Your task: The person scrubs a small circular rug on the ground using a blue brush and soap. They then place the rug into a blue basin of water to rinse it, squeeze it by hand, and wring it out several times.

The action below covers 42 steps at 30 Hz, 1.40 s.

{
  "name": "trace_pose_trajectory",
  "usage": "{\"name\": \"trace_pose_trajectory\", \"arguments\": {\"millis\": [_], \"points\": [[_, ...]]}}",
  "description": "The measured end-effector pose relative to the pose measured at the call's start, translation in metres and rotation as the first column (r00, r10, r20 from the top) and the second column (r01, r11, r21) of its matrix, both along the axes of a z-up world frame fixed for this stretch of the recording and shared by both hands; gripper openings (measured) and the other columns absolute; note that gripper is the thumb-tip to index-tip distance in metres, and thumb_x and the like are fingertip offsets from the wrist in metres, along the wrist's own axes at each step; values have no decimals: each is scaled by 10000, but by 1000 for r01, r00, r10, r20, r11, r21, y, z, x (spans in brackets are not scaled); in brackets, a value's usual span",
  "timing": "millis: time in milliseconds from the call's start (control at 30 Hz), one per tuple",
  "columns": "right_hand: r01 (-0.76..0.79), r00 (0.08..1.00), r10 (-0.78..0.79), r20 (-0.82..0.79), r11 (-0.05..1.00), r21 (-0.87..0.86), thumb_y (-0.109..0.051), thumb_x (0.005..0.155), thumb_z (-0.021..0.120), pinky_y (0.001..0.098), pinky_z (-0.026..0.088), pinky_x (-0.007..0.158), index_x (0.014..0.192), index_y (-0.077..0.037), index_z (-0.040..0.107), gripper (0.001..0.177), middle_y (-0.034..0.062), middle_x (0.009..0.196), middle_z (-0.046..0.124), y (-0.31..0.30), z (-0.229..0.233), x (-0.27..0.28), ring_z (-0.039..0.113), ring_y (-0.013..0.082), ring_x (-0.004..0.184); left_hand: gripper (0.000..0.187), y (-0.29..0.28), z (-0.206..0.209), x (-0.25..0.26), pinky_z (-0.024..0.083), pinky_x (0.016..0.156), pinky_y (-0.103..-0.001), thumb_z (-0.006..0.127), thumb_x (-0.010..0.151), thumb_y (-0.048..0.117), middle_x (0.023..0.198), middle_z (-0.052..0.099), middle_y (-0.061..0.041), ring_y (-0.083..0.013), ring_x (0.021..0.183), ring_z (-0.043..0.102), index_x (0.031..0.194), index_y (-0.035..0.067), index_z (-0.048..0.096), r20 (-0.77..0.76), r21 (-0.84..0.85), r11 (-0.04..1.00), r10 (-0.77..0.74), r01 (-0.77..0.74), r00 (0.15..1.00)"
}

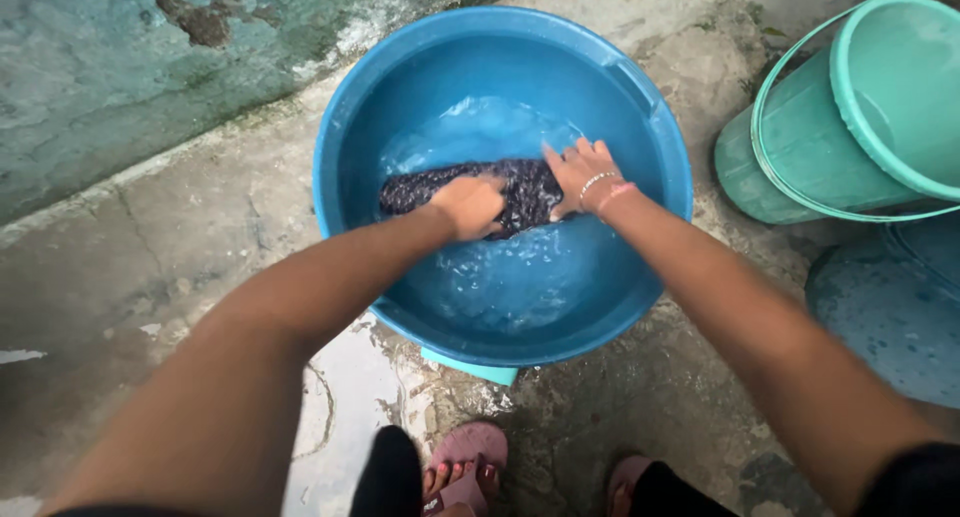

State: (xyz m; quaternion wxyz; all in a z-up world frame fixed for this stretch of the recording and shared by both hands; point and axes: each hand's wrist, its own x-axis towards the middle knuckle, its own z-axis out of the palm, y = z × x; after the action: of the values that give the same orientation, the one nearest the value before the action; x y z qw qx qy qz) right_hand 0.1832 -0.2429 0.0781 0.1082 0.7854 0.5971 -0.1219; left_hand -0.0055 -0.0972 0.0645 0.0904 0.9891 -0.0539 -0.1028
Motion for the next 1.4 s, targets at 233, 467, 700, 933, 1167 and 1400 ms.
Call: {"name": "trace_pose_trajectory", "arguments": {"millis": [233, 467, 700, 933, 1167, 1400], "points": [[68, 979, -97, -179, 985, -161, -497, 583, 928, 462, 480, 987, 1233, -53, 653, 833, 171, 1218, 680, 13, 9, 14, 620, 373, 1177, 1345, -2, 37, 29, 334, 1118, -616, 887, 614, 617, 1542, 353, -252, -452, 1418, 362, 1560, 6, 153, -93, -91, 982, 155, -164, 983], [509, 241, -588, -772, 754, -415, -358, 691, 818, 435, 559, 910, 1246, -10, 649, 676, 169, 1122, 749, -26, 38, 6, 719, 294, 1064, 1564, -17, 58, 11, 226, 1129, -705, 909, 574, 698, 1544, 332, -297, -506, 1435, 310, 1579, 46, -98, 96, -248, 967, 81, -55, 992], [530, -597, -116, -793, 685, -500, -335, 882, 567, 520, 516, 1009, 1343, -2, 554, 569, 230, 1338, 639, -51, 121, -2, 675, 360, 1155, 1152, -21, 78, 13, 438, 1058, -500, 902, 669, 456, 1339, 560, -288, -451, 1217, 553, 1564, -8, 345, 401, -595, 804, 312, -14, 862], [273, 739, 317, -595, 666, 695, -54, 868, 482, 526, 403, 1166, 1478, -57, 412, 614, 269, 1475, 505, -78, 170, -27, 493, 422, 1376, 483, 32, 84, 54, 570, 870, -380, 792, 767, 302, 1044, 762, -123, -256, 951, 707, 1137, 0, 721, -92, -982, 118, 378, -147, 921], [-687, 699, 421, 578, 619, 381, -158, 918, 578, 497, 393, 1173, 1460, -118, 556, 544, 137, 1525, 545, -70, 194, -17, 514, 292, 1413, 510, 20, 103, 55, 555, 877, -415, 716, 679, 393, 1083, 776, -140, -295, 934, 726, 1088, 92, 754, -693, -721, -39, 55, -692, 719], [-829, 550, 611, 569, 481, 285, -208, 763, 671, 584, 393, 1134, 1463, -158, 480, 727, 132, 1418, 577, -63, 223, -30, 526, 308, 1374, 489, -14, 91, 55, 550, 926, -444, 720, 671, 435, 1250, 724, -147, -290, 1074, 696, 1108, 219, 752, -756, -650, 131, -13, -749, 654]]}}
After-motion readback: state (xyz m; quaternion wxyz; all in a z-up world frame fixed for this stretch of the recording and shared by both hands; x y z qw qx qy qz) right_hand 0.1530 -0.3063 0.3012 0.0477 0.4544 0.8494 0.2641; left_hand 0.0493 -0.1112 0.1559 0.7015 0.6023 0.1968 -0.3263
